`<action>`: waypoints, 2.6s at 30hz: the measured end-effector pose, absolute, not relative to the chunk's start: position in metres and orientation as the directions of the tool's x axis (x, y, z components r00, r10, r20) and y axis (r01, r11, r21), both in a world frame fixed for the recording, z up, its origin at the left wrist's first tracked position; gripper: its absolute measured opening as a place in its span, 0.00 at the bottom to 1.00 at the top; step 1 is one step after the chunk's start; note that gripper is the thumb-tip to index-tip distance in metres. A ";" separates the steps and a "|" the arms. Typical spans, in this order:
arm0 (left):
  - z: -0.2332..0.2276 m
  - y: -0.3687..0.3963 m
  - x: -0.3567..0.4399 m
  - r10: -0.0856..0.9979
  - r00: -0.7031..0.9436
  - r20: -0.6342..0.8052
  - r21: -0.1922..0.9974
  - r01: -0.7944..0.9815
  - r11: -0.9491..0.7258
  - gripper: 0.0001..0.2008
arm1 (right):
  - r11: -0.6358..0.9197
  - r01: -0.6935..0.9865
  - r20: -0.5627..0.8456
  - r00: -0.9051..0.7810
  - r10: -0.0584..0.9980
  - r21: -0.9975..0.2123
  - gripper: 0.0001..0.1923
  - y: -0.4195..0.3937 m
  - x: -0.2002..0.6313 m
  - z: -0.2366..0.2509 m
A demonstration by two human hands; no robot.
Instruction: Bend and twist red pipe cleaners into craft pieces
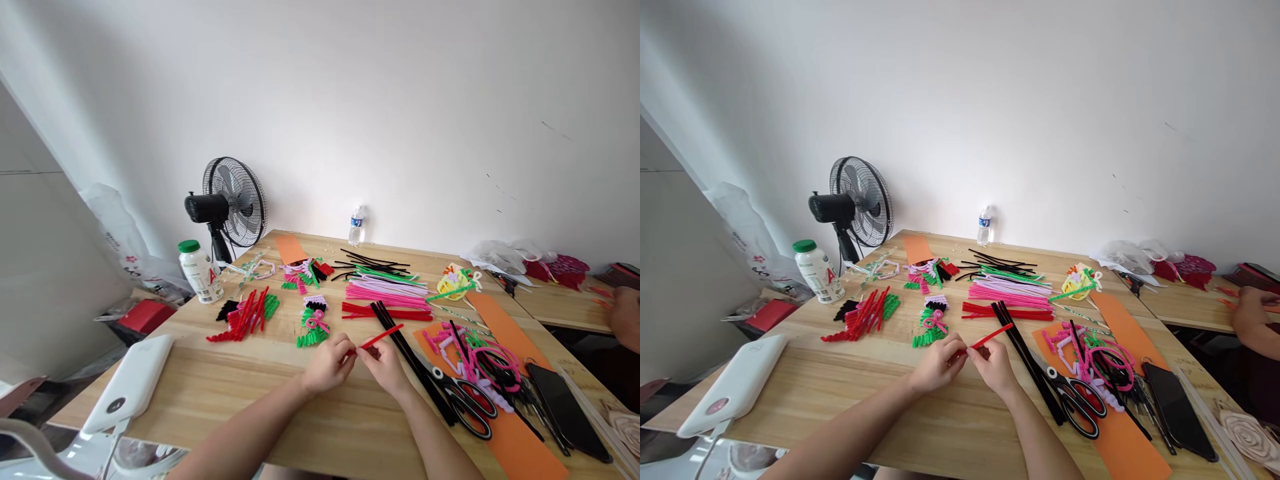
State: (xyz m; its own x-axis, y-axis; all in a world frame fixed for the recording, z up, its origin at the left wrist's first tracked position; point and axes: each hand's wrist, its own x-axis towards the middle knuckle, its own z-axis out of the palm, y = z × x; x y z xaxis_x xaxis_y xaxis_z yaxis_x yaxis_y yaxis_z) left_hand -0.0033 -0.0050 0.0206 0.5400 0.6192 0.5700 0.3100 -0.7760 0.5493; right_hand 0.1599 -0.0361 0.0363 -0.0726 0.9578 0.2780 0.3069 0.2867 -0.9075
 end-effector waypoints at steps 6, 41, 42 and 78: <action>0.020 -0.004 -0.004 0.614 0.550 0.566 0.545 0.309 -0.779 0.05 | 0.282 0.307 0.275 -0.069 0.959 -0.909 0.09 -0.036 0.159 0.038; 0.022 -0.008 -0.004 0.663 0.600 0.448 0.572 0.377 -0.728 0.13 | 0.268 0.345 0.266 -0.055 0.963 -0.899 0.12 -0.035 0.160 0.033; 0.022 -0.008 -0.004 0.659 0.603 0.450 0.564 0.381 -0.733 0.13 | 0.267 0.346 0.265 -0.052 0.963 -0.899 0.12 -0.035 0.159 0.033; 0.018 -0.002 0.001 0.753 0.473 0.458 0.759 0.233 -0.608 0.09 | 0.162 0.208 0.159 -0.031 0.987 -0.965 0.16 -0.034 0.161 0.033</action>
